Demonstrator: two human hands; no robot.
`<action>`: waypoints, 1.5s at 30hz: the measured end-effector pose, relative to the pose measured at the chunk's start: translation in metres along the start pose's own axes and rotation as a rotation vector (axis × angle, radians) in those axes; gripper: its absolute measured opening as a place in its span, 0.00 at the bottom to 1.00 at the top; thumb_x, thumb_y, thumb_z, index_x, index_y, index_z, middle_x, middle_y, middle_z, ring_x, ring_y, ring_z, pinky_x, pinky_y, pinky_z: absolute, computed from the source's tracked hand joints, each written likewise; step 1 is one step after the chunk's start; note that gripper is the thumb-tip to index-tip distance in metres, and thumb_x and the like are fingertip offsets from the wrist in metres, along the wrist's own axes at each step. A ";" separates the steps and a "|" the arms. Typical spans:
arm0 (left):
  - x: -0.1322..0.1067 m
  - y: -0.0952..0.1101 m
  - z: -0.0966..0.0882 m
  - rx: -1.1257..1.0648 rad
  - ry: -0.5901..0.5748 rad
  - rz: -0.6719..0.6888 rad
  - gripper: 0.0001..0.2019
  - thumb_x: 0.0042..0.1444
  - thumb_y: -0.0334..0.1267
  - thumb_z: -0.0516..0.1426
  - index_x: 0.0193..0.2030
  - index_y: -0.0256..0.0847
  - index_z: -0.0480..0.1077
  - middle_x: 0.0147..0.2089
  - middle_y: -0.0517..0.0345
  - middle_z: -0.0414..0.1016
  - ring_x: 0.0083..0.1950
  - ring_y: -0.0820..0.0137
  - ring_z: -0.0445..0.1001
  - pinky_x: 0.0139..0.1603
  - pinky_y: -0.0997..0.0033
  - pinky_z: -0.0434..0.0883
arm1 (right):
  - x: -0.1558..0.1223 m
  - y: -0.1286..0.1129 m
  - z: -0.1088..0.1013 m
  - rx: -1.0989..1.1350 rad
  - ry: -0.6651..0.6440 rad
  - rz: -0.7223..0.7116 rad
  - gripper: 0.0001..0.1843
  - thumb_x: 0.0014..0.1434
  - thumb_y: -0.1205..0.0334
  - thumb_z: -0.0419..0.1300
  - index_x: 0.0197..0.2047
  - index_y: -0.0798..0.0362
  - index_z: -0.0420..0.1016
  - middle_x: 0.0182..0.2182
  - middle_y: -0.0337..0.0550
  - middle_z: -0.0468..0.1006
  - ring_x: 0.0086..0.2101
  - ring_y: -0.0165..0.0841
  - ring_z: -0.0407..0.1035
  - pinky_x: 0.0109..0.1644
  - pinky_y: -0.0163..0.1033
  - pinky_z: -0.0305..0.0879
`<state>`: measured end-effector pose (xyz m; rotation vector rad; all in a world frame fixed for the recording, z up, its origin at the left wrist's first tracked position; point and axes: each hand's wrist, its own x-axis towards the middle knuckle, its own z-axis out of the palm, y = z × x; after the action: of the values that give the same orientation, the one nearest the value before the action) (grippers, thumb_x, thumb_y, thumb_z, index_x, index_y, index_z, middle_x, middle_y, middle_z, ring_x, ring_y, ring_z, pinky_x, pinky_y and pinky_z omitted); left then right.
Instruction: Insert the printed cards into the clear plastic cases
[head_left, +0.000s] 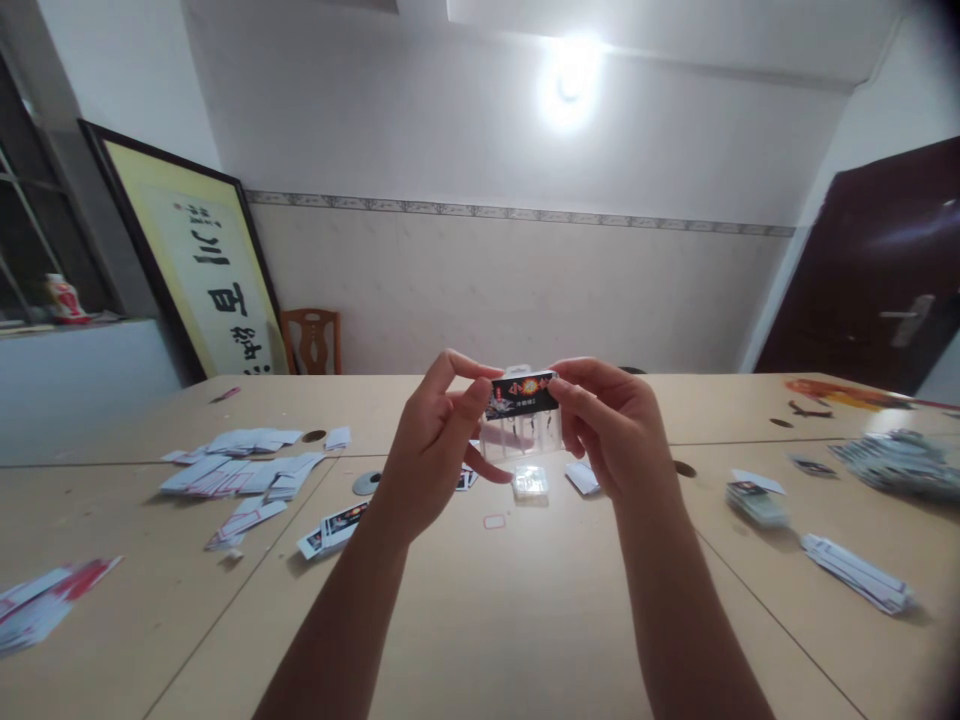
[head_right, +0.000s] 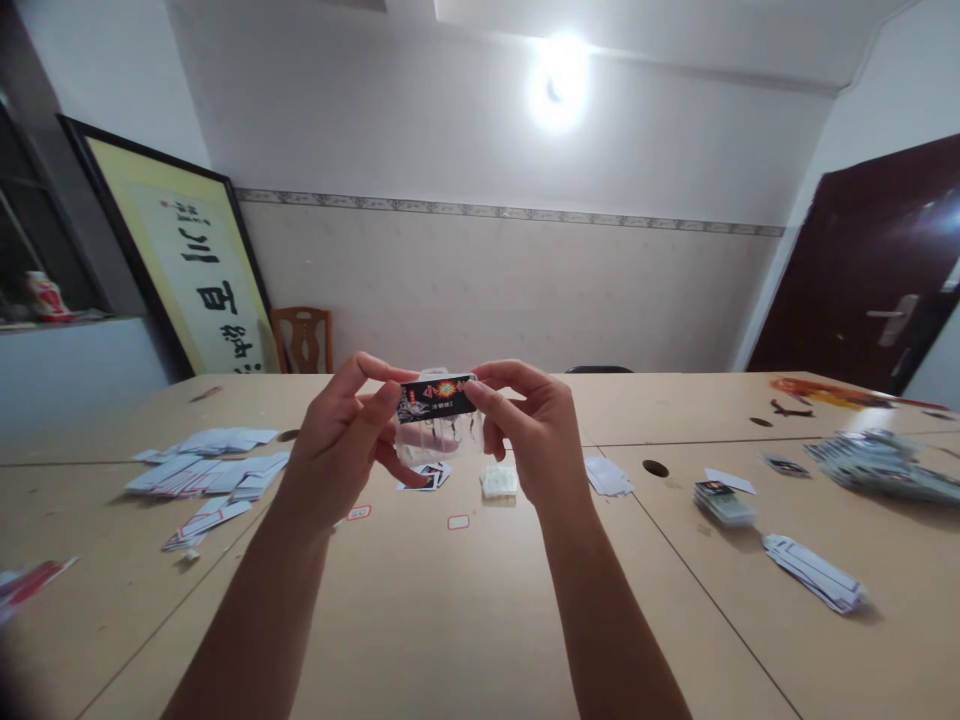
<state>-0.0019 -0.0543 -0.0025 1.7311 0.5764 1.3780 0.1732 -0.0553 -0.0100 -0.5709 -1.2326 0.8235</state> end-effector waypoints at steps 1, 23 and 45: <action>0.000 0.000 0.000 0.000 -0.001 -0.002 0.16 0.65 0.53 0.58 0.46 0.42 0.63 0.35 0.58 0.78 0.31 0.62 0.84 0.18 0.72 0.80 | 0.000 -0.001 0.000 -0.020 0.006 -0.009 0.07 0.53 0.59 0.71 0.33 0.52 0.80 0.23 0.33 0.74 0.14 0.19 0.59 0.15 0.30 0.52; 0.004 -0.004 -0.008 0.054 -0.005 -0.020 0.17 0.63 0.55 0.58 0.45 0.44 0.66 0.32 0.61 0.75 0.29 0.67 0.80 0.22 0.72 0.81 | 0.005 0.004 -0.001 -0.190 0.014 -0.111 0.11 0.57 0.54 0.69 0.31 0.51 0.76 0.18 0.31 0.70 0.14 0.22 0.64 0.14 0.30 0.58; 0.014 -0.012 -0.026 -0.019 -0.186 -0.130 0.27 0.58 0.44 0.65 0.61 0.47 0.60 0.47 0.50 0.82 0.47 0.56 0.84 0.38 0.62 0.84 | 0.015 0.005 -0.022 -0.250 -0.281 -0.014 0.24 0.55 0.59 0.71 0.54 0.45 0.73 0.33 0.32 0.77 0.20 0.25 0.72 0.22 0.33 0.69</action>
<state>-0.0208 -0.0280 -0.0030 1.7516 0.5597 1.1156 0.1952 -0.0392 -0.0105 -0.6620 -1.6097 0.7607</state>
